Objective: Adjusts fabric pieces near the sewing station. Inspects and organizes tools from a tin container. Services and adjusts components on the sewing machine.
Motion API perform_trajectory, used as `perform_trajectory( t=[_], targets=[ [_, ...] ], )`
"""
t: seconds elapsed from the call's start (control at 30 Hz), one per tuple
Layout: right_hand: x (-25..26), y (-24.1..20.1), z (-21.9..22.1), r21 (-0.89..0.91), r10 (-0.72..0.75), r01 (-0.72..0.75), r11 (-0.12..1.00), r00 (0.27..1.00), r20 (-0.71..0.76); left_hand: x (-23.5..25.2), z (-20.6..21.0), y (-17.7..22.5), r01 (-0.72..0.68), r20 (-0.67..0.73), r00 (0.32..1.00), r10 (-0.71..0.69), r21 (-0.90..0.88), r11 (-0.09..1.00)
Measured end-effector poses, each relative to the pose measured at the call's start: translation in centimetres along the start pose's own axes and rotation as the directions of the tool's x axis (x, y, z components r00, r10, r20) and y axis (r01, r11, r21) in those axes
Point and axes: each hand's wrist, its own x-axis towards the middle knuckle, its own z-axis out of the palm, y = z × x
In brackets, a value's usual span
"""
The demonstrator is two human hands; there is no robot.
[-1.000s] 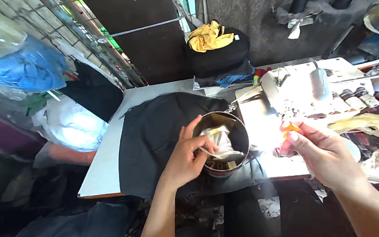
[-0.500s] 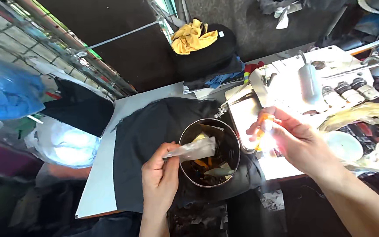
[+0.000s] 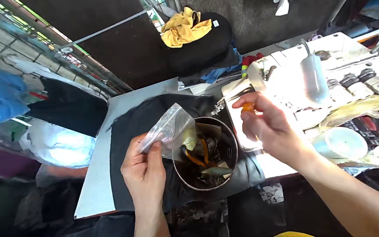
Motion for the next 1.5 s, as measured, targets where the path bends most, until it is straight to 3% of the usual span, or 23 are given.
perform_trajectory(
  t=[0.13, 0.27, 0.37, 0.5, 0.67, 0.77, 0.93, 1.03, 1.1, 1.17, 1.23, 1.3, 1.37, 1.5],
  targets=[
    [2.4, -0.6, 1.6, -0.526, 0.094, 0.03, 0.85, 0.974, 0.206, -0.1, 0.4, 0.1, 0.011, -0.017, 1.0, -0.009, 0.068, 0.998],
    [3.4, 0.6, 4.3, -0.678, 0.178, 0.065, 0.732, 0.942, 0.283, -0.3, 0.8, 0.1, 0.018, -0.023, 1.0, -0.015, 0.115, 0.993],
    [3.5, 1.0, 4.9, -0.773, 0.077, 0.152, 0.616, 0.965, 0.251, -0.5, 1.0, -0.1, 0.011, -0.013, 1.0, -0.009, 0.115, 0.993],
    [3.5, 0.1, 3.4, -0.746, -0.238, 0.306, 0.592, 0.95, 0.202, -0.6, 1.2, -0.3, -0.003, -0.047, 0.999, 0.008, 0.096, 0.995],
    [3.1, -2.3, 2.4, -0.723, -0.313, 0.343, 0.6, 0.932, 0.182, -0.8, 1.4, -0.6, -0.023, -0.077, 0.997, 0.026, 0.042, 0.999],
    [2.6, -2.7, 2.5, -0.726, -0.284, 0.342, 0.596, 0.936, 0.208, -0.9, 1.4, -0.6, -0.024, -0.078, 0.997, 0.026, 0.023, 0.999],
    [1.8, -2.8, 3.5, -0.775, -0.043, 0.222, 0.592, 0.969, 0.245, -1.2, 1.4, -0.6, -0.035, -0.088, 0.995, 0.036, 0.018, 0.999],
    [1.6, -1.9, 5.2, -0.845, 0.017, 0.154, 0.513, 0.982, 0.189, -1.3, 1.2, -0.5, -0.021, -0.053, 0.998, 0.027, 0.1, 0.995],
    [1.5, -1.0, 5.8, -0.854, 0.082, 0.116, 0.506, 0.98, 0.182, -1.4, 0.9, -0.5, -0.01, 0.049, 0.999, -0.001, 0.23, 0.973],
    [1.2, 0.0, 5.6, -0.811, 0.084, 0.116, 0.574, 0.976, 0.199, -1.6, 0.5, -0.3, -0.059, 0.237, 0.971, -0.023, 0.334, 0.941],
    [0.8, -0.4, 4.4, -0.783, 0.093, 0.115, 0.611, 0.972, 0.216, -1.9, 0.2, 0.0, -0.143, 0.459, 0.886, -0.062, 0.397, 0.907],
    [0.0, -1.2, 2.8, -0.77, 0.123, 0.094, 0.631, 0.968, 0.219, -2.5, -0.2, 0.7, -0.191, 0.595, 0.795, -0.12, 0.433, 0.881],
    [-1.6, -1.4, 1.0, -0.764, 0.119, 0.073, 0.641, 0.974, 0.192, -3.3, -0.7, 1.6, -0.199, 0.599, 0.792, -0.117, 0.435, 0.878],
    [-7.1, -0.5, -2.7, -0.684, 0.001, 0.094, 0.724, 0.991, 0.137, -5.0, -1.7, 3.0, -0.203, 0.504, 0.863, -0.021, 0.385, 0.9]
  ],
)
